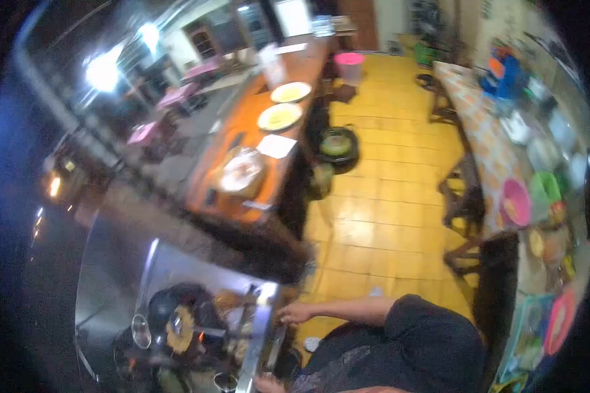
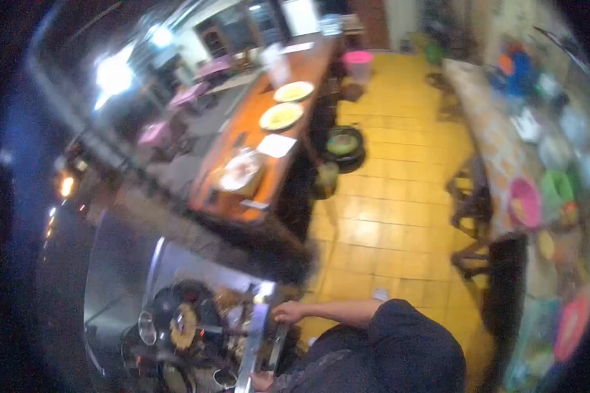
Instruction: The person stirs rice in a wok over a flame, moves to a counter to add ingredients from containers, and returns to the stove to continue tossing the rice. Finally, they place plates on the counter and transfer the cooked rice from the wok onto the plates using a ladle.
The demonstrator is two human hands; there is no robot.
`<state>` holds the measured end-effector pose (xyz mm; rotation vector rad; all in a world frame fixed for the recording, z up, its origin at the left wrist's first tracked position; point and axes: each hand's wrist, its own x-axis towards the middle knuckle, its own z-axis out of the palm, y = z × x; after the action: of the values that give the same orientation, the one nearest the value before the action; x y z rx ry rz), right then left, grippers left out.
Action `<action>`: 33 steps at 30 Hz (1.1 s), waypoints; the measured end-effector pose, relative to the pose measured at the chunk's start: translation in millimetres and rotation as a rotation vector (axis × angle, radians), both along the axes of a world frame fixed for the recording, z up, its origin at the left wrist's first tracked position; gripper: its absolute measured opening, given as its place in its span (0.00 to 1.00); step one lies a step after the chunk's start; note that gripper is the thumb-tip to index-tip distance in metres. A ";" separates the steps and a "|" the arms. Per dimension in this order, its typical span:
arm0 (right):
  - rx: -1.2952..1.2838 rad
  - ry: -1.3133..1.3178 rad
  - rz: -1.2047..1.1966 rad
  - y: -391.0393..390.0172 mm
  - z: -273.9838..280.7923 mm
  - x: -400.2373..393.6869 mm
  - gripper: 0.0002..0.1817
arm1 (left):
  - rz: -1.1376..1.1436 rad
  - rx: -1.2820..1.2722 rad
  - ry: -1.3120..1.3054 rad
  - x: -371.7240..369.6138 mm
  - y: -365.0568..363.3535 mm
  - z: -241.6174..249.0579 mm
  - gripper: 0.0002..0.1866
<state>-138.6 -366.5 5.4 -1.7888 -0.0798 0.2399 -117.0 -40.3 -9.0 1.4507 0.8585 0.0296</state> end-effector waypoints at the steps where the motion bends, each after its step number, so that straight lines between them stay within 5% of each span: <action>1: 0.107 0.258 -0.121 -36.3 7.1 -46.6 0.23 | -0.150 0.019 0.046 -2.8 -26.1 -13.3 0.19; 3: -0.067 0.473 -0.321 -117.4 -37.2 -125.9 0.23 | -0.452 0.065 0.113 7.8 -79.6 -36.2 0.19; 4: -0.498 0.173 -0.446 -156.0 -105.0 -172.7 0.22 | -0.599 0.091 0.136 17.7 -112.3 -39.7 0.19; 5: -0.377 0.436 -0.708 -194.5 -89.3 -215.8 0.20 | -0.736 0.119 0.161 27.5 -140.0 -47.2 0.19; 6: -0.557 0.634 -0.829 -228.4 -47.8 -256.4 0.18 | -0.862 0.150 0.192 32.0 -163.1 -54.3 0.19; 8: -0.173 0.527 -1.539 -294.9 -108.0 -340.6 0.10 | -1.106 0.189 0.242 40.7 -221.0 -72.8 0.19; 9: -0.317 0.467 -1.554 -319.8 -50.2 -375.5 0.11 | -1.218 0.211 0.269 41.2 -252.9 -82.9 0.19; 12: -0.583 0.355 -1.967 -387.6 -34.4 -464.1 0.10 | -1.541 0.269 0.351 42.7 -331.2 -110.9 0.19; 13: -0.236 0.340 -2.021 -408.1 -4.0 -481.1 0.13 | -1.646 0.288 0.378 44.4 -356.2 -119.8 0.19; 15: -0.092 0.308 -2.088 -422.4 45.4 -506.4 0.15 | -1.865 0.318 0.420 54.6 -402.5 -156.1 0.19; 17: 0.056 0.141 -2.238 -449.6 63.1 -530.8 0.16 | -1.559 -0.153 0.578 92.1 -494.2 -129.1 0.20; 21: 0.081 0.018 -2.369 -487.0 58.3 -578.2 0.15 | -1.444 0.244 0.083 94.8 -674.5 -90.5 0.07; 24: 0.254 -0.053 -2.543 -510.4 70.6 -595.4 0.16 | -1.587 -0.102 0.235 73.6 -785.9 -102.1 0.04; 28: 0.211 -0.015 -2.640 -553.9 84.1 -636.3 0.16 | -2.001 0.095 0.090 -41.8 -901.9 -75.5 0.08; 33: 0.108 -0.008 -2.759 -632.2 105.4 -717.5 0.15 | -2.488 0.011 0.210 -180.4 -977.0 -39.3 0.11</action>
<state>-856.1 -998.7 110.8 -0.4292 2.0443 -1.6105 -297.4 -1017.3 -48.3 1.5922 -1.2193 -1.8949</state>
